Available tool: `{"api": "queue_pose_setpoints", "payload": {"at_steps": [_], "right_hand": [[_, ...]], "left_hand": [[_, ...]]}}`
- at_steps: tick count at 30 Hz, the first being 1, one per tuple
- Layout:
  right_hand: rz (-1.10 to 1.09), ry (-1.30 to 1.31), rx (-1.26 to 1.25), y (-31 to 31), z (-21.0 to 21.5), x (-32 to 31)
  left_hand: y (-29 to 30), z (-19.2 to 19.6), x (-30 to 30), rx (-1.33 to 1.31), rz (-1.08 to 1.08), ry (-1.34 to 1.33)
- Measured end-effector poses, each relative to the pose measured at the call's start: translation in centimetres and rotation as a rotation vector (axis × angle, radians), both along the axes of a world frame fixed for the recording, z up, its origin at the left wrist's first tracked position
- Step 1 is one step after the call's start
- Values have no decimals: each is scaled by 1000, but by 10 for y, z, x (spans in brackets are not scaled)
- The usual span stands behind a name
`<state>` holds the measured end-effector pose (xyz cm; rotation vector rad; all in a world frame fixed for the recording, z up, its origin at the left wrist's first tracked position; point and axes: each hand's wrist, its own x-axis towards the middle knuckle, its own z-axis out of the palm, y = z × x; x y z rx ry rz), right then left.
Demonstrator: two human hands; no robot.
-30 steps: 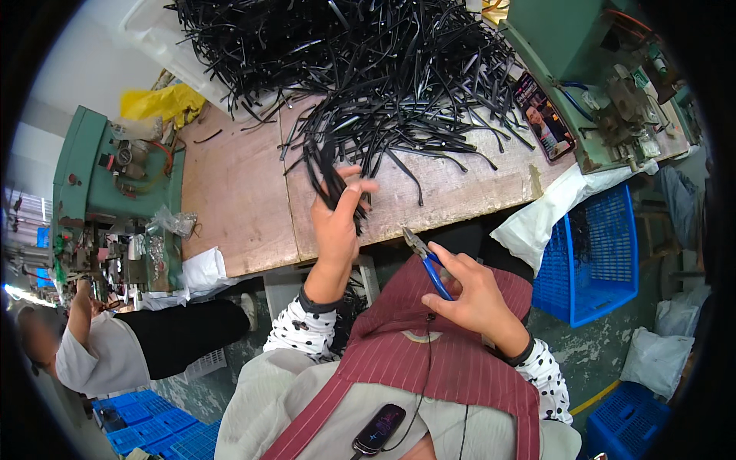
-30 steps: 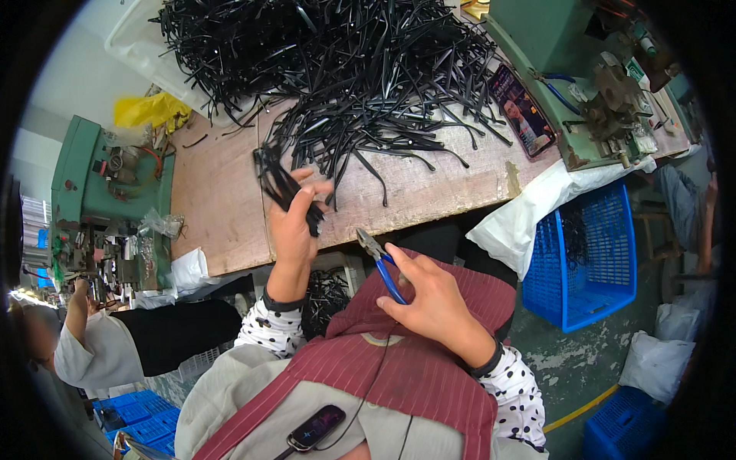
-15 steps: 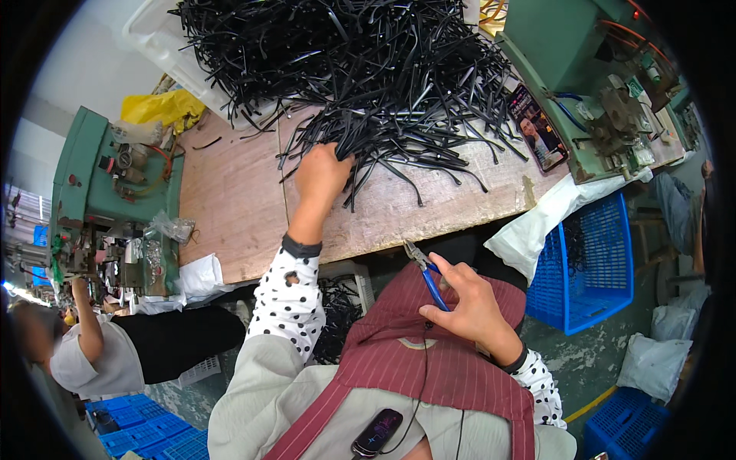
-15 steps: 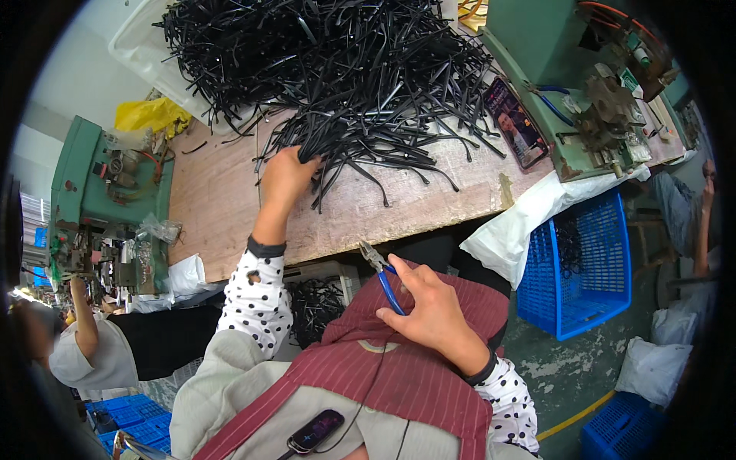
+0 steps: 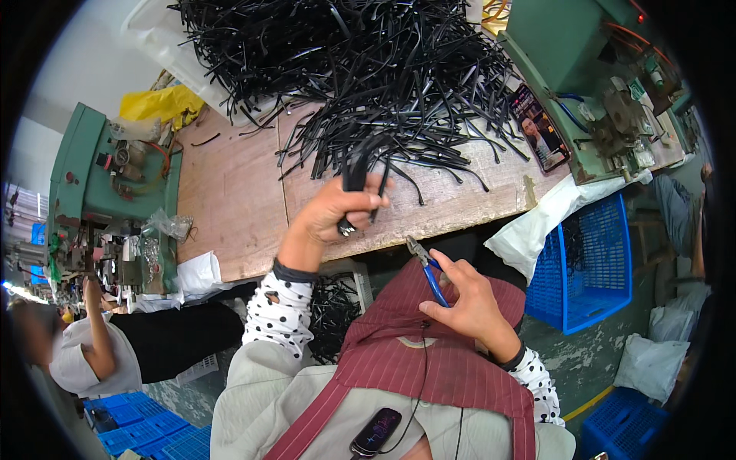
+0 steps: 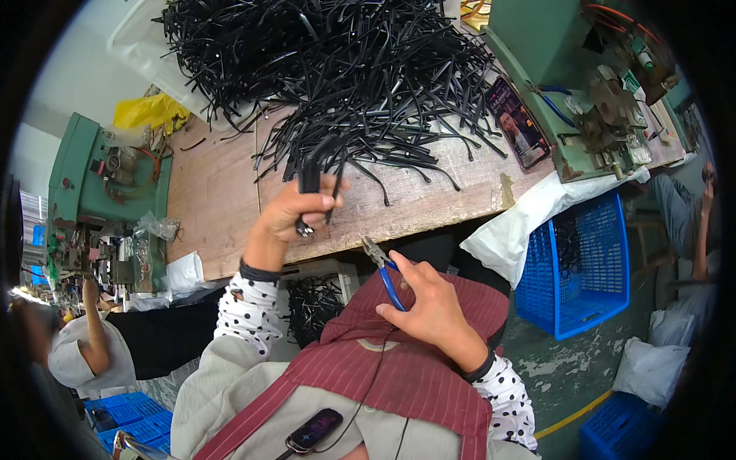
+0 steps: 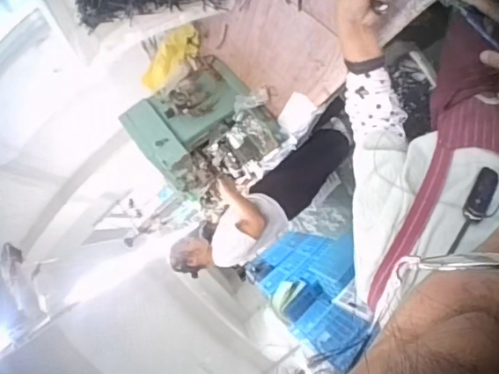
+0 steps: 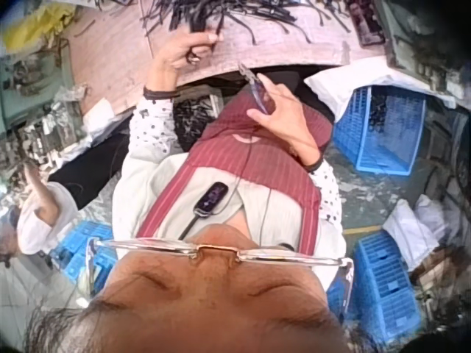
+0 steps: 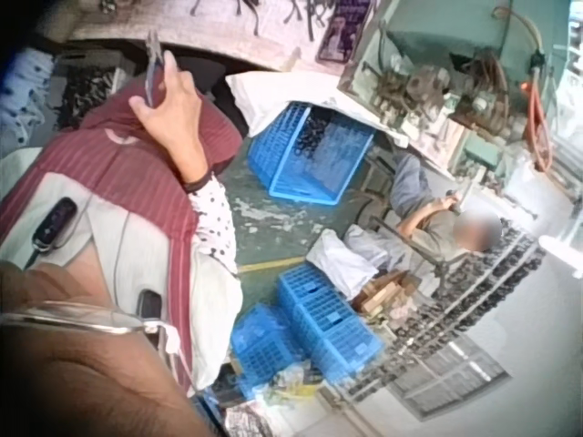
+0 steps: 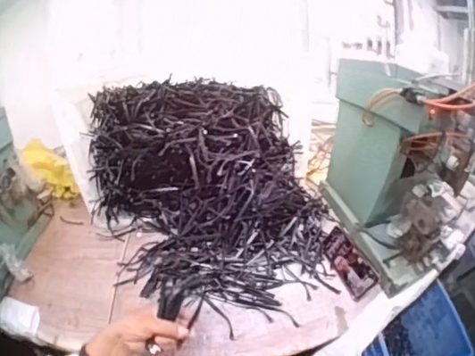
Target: The person repeatedly picks black cables from a pile on the table, uses pliers to cut them, and drops the cut pieces into a blue basket. The process is continuous and repetitive throughout the clip.
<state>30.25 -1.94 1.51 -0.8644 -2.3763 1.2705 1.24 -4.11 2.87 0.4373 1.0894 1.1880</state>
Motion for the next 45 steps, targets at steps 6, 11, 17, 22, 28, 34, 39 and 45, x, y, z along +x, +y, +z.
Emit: {"api": "queue_pose_setpoints", "payload": {"at_steps": [6, 11, 17, 22, 28, 34, 39, 45], "right_hand": [[-49, 78, 161, 4, 10, -1], [0, 106, 412, 2, 28, -8], [38, 57, 520, 0, 31, -16], [59, 28, 504, 0, 33, -16], [93, 9, 426, 2, 38, -14], [82, 62, 211, 4, 28, -13], [56, 88, 69, -4, 25, -12], [89, 84, 33, 0, 22, -10]], "left_hand": [[-13, -13, 40, 173, 228, -89], [-16, -7, 53, 213, 263, -118], [-22, -10, 57, 354, 209, -254], [-21, -12, 58, 442, 166, -324], [-21, -18, 61, 523, 200, -336], [-28, -12, 95, 634, 740, 151], [-26, -23, 106, 870, 836, 646], [-28, -27, 109, 781, 839, 552]]}}
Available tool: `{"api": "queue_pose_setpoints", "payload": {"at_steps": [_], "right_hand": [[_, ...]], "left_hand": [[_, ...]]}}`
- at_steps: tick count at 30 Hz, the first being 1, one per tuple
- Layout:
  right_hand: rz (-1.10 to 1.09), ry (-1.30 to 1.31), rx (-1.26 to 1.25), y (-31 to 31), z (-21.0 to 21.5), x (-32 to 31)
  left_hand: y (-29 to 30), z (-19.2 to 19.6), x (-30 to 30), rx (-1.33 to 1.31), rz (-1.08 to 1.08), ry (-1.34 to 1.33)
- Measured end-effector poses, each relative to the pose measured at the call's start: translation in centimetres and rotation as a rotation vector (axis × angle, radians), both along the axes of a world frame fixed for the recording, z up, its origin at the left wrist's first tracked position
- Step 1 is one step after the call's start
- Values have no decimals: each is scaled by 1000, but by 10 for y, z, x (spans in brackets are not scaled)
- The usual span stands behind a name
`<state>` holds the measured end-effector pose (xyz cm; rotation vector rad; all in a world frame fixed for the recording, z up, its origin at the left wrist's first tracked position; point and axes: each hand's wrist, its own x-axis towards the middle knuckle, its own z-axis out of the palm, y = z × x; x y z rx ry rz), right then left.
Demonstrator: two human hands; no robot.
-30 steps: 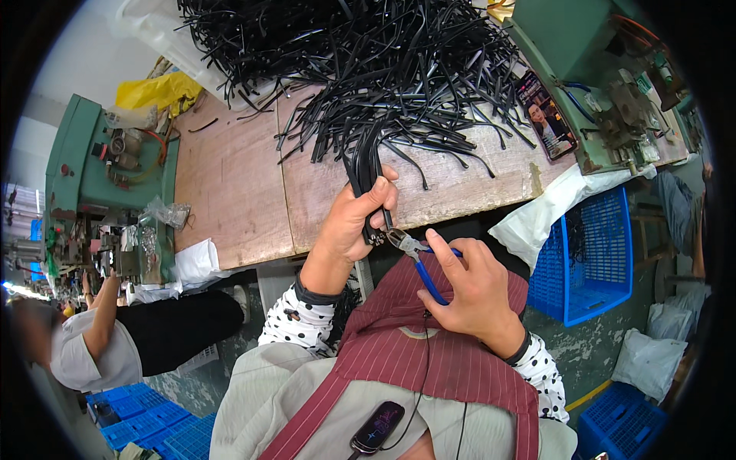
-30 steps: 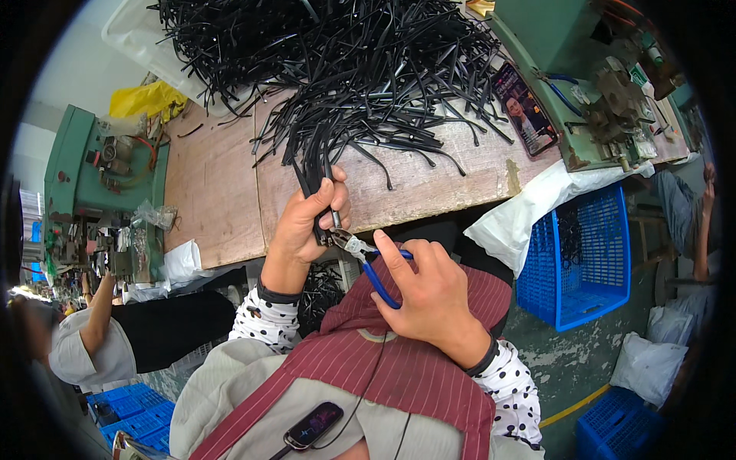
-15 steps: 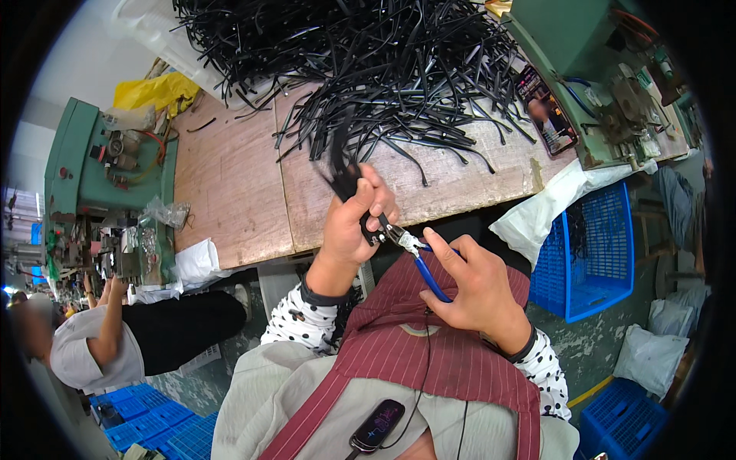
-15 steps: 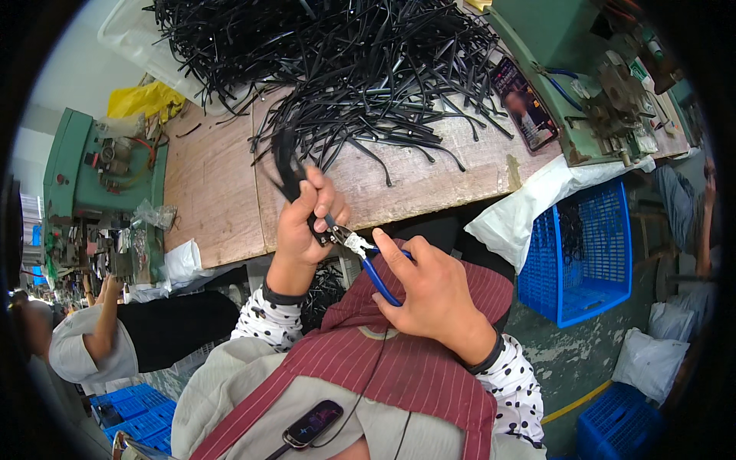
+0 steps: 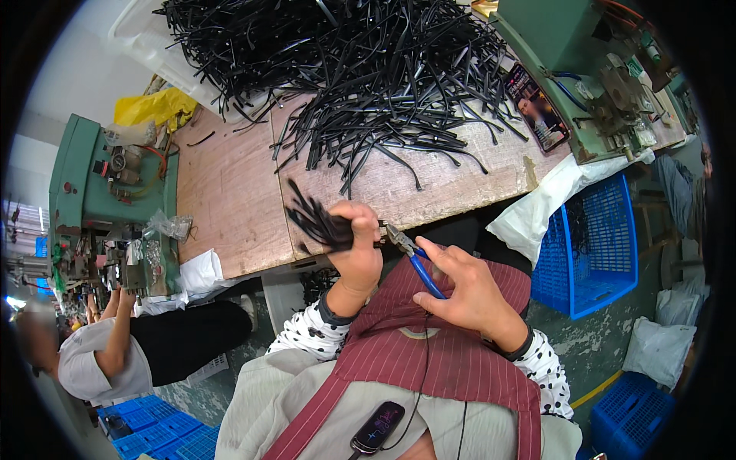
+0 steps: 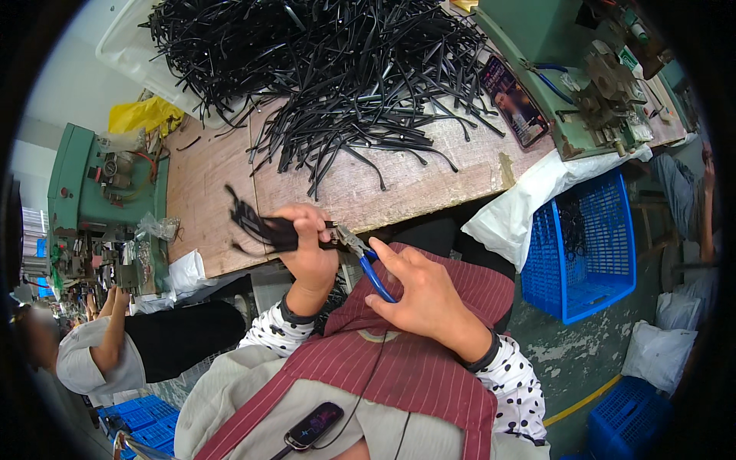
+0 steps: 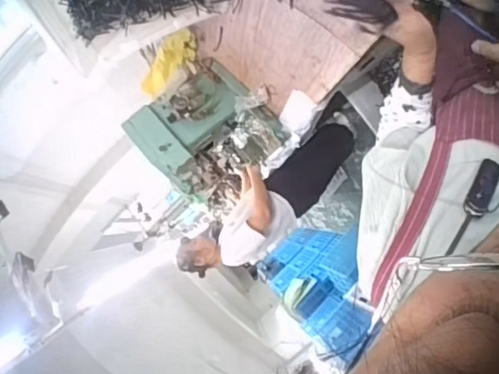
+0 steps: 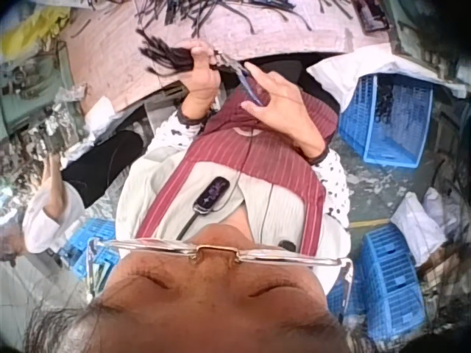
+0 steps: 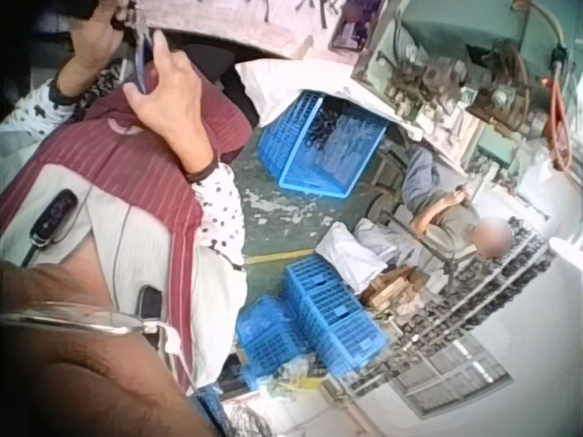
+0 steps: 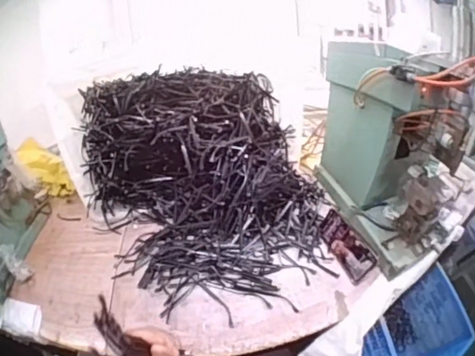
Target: The person repeatedly picks black cables from a pile on the table, uses pliers to cut them, and drops the cut pieces into a blue basket. The process is continuous and repetitive throughout the clip.
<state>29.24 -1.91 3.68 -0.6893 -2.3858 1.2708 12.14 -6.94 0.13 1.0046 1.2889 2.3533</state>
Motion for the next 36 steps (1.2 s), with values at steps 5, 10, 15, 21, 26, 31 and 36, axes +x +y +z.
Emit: {"api": "queue_pose_setpoints", "payload": {"at_steps": [5, 10, 15, 21, 26, 31, 36], "right_hand": [[6, -4, -64, -1, -8, 1], [-75, -78, -107, -4, -9, 4], [-99, -41, 44, -9, -16, 8], [-17, -126, -51, -6, -26, 7], [-56, -196, -72, -4, -16, 20], [-96, -187, -49, -5, -24, 19], [-146, -140, -28, -3, -31, 17]], "left_hand": [[1, 6, -13, -156, -131, -412], [19, -6, -50, -424, -22, -44], [65, -8, -89, -839, 49, 1399], [101, -2, -119, -715, -282, 1566], [118, 3, -134, -525, -418, 1301], [123, 23, -146, -396, -299, 308], [53, 11, -99, -265, -183, 155]]}}
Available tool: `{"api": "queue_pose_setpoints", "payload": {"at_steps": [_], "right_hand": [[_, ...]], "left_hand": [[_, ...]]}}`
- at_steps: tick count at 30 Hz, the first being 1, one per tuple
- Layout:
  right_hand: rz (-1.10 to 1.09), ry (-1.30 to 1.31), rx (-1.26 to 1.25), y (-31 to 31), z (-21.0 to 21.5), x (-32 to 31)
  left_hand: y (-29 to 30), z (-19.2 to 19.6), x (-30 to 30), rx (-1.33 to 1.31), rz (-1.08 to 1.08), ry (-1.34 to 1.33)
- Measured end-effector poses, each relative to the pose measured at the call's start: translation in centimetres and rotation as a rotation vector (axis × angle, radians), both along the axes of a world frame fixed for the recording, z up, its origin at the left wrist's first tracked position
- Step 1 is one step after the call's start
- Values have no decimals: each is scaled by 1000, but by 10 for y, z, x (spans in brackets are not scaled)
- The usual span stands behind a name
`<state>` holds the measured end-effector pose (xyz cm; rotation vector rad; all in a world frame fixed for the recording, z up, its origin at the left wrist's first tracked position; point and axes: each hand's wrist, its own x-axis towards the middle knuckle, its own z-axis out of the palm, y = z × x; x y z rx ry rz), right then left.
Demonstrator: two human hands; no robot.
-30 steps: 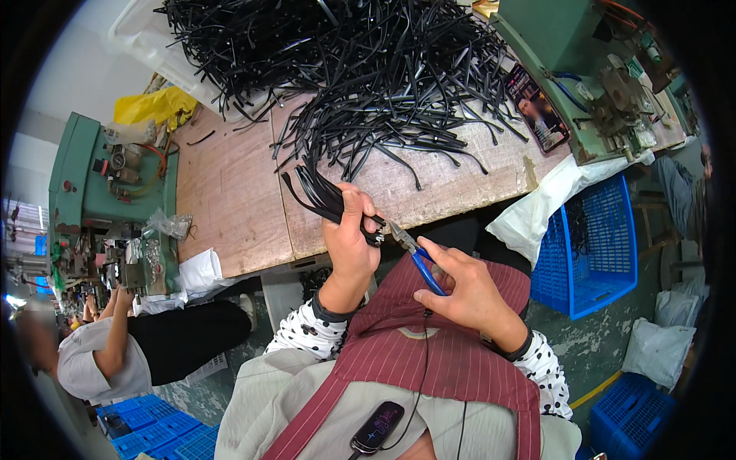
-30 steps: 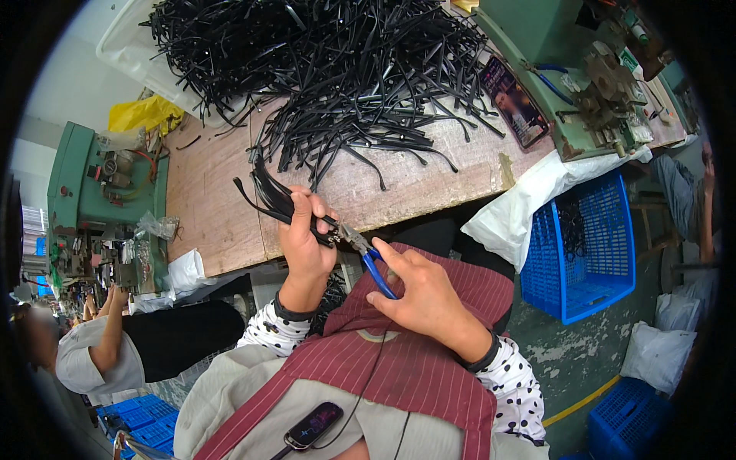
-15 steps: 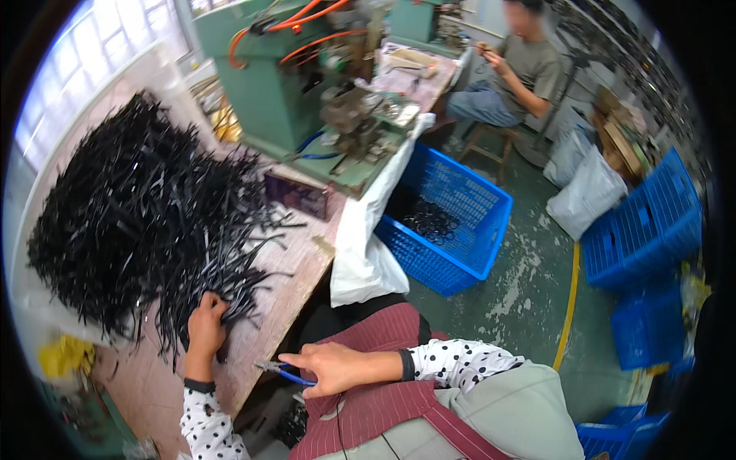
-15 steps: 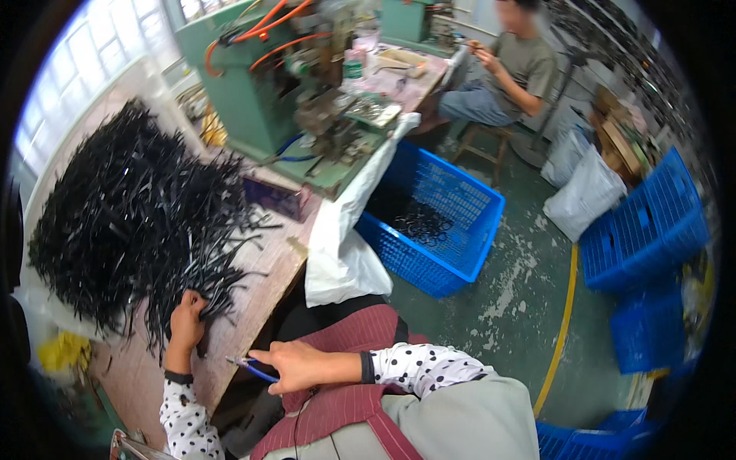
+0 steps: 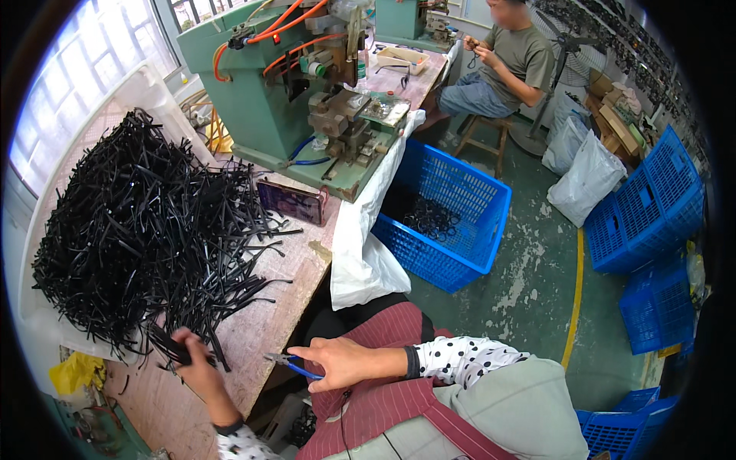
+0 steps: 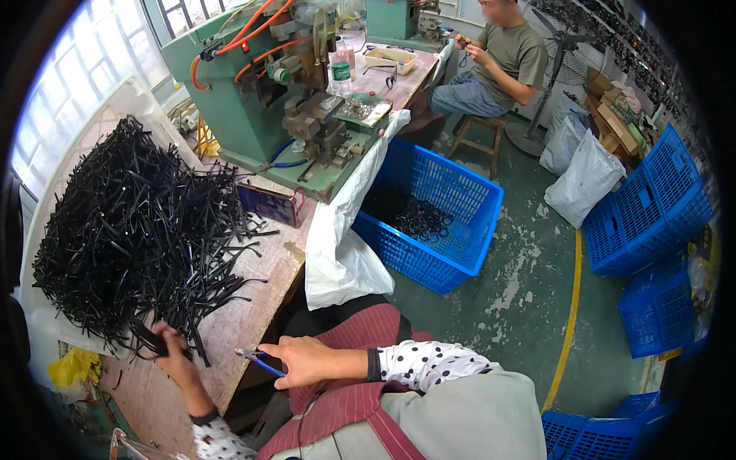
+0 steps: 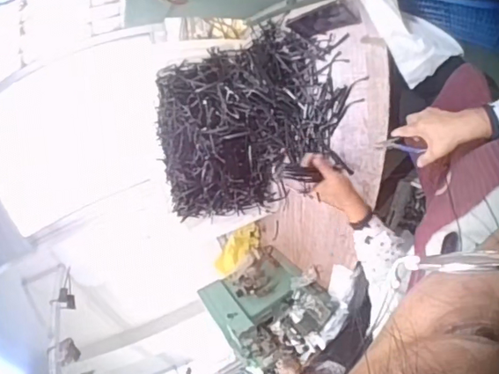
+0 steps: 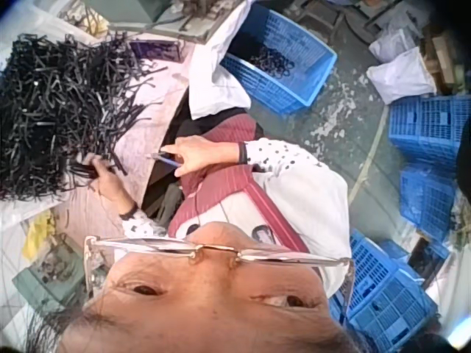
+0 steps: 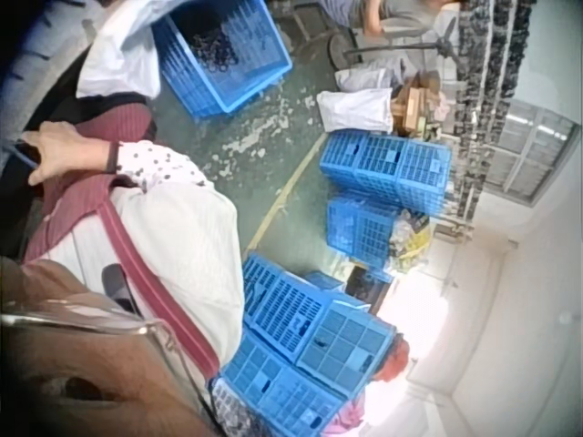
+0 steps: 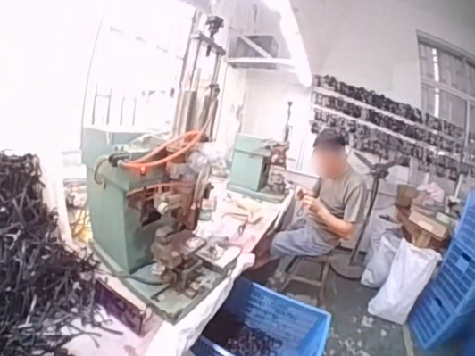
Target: The person repeatedly picks black cables from a pile on the table, uses pliers to cut them, and drops the cut pieces into a blue basket. The process is continuous and repetitive throughout the clip.
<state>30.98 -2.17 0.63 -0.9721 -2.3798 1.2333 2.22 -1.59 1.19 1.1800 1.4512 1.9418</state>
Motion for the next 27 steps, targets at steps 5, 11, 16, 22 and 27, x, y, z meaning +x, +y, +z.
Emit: {"api": "queue_pose_setpoints", "payload": {"at_steps": [5, 11, 16, 22, 27], "right_hand": [[-59, -66, 129, 11, 11, 9], [-12, 114, 424, 11, 30, 2], [108, 111, 491, 15, 42, -4], [145, 67, 505, 19, 44, -4], [170, 65, 487, 18, 45, -4]], "left_hand": [[-36, -116, 18, -384, 146, 174], [-28, 0, 47, -198, -433, -919], [-35, 1, 50, -133, -737, -1097], [-31, 0, 49, -117, -842, -1104], [-30, -1, 49, -102, -956, -1148]]}}
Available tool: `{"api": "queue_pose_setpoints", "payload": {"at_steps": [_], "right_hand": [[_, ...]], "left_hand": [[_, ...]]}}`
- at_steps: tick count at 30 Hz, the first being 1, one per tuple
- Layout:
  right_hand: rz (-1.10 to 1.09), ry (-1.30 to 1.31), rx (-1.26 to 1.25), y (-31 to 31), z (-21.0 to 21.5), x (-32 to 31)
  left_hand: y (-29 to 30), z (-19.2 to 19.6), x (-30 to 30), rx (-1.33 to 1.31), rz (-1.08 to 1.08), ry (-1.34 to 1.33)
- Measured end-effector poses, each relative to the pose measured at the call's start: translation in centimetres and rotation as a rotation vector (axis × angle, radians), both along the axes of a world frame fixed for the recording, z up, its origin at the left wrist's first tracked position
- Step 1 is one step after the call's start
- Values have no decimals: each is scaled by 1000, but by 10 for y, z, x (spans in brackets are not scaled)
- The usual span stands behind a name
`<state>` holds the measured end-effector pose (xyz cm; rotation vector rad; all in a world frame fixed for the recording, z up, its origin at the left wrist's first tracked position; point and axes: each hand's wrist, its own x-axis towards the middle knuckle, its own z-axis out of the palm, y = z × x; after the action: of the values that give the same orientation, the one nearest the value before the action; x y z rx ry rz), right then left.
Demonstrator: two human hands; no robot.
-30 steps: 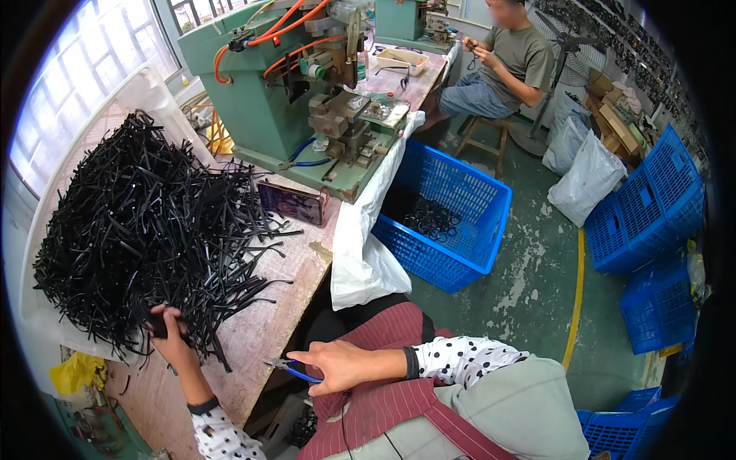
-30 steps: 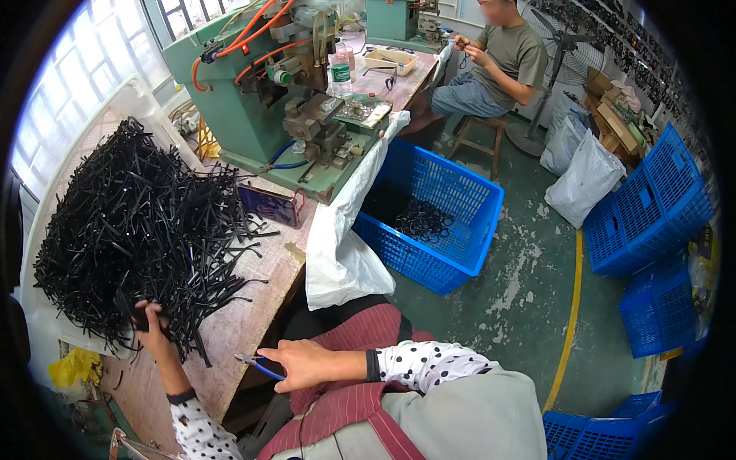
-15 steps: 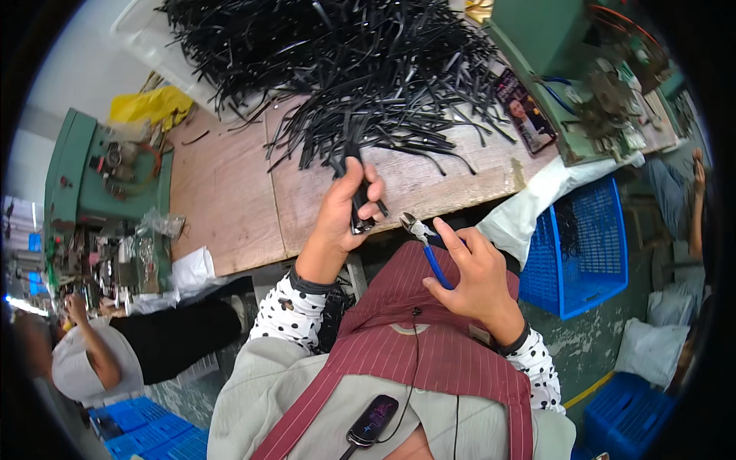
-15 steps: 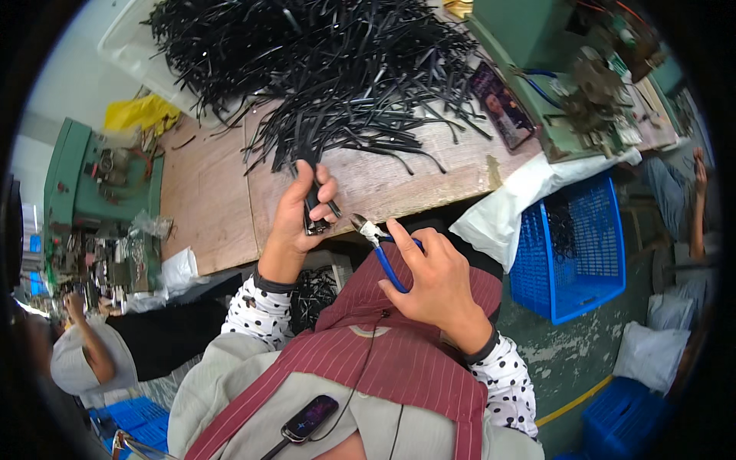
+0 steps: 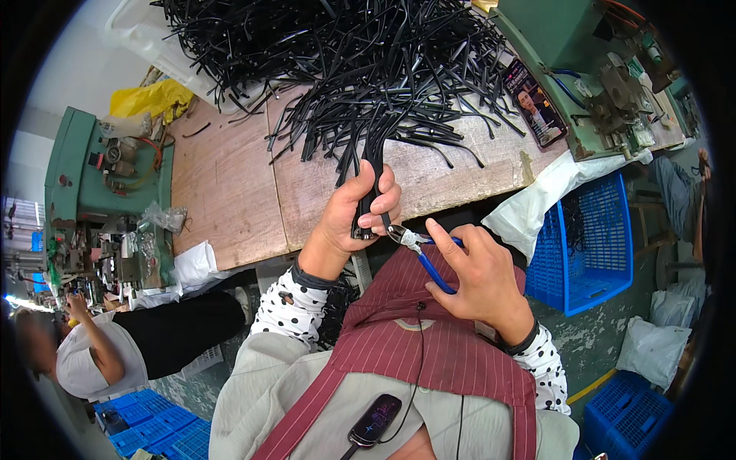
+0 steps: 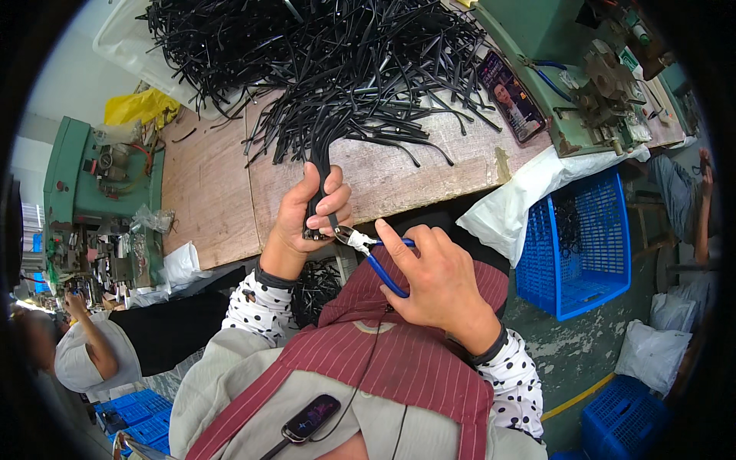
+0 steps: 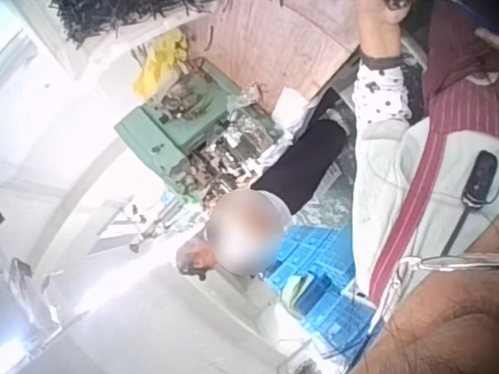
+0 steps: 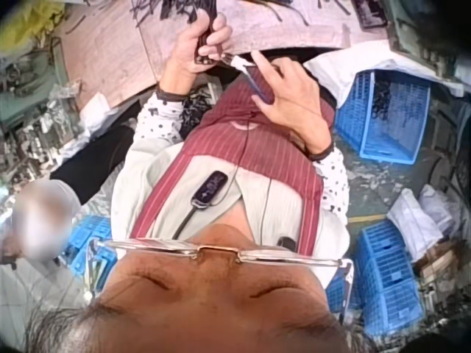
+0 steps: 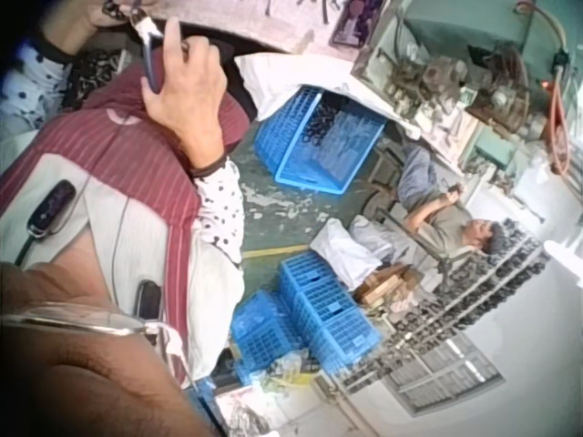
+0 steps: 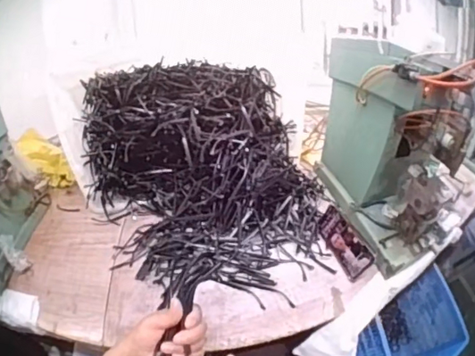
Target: The person repeatedly picks black cables from a pile on the table, uses pliers to cut them, and drops the cut pieces into a blue basket. The process is continuous and repetitive throughout the clip.
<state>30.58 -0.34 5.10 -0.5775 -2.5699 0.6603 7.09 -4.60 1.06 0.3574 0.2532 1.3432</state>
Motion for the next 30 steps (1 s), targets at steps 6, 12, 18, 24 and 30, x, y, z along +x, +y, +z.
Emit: {"api": "queue_pose_setpoints", "payload": {"at_steps": [6, 12, 18, 24, 30], "right_hand": [[21, 26, -58, 2, -4, 4], [-28, 81, -227, -6, -10, 1], [-20, 94, -406, -12, -10, 0], [-10, 31, -515, -12, -14, 2], [-19, 10, -643, -15, -17, 2]], "left_hand": [[-7, -2, 12, 74, 248, 87], [-17, -2, 36, 255, 816, 478], [-25, -2, 50, 298, 1045, 914], [-29, -4, 52, 195, 1001, 786], [-28, -9, 41, -204, 784, 228]]}}
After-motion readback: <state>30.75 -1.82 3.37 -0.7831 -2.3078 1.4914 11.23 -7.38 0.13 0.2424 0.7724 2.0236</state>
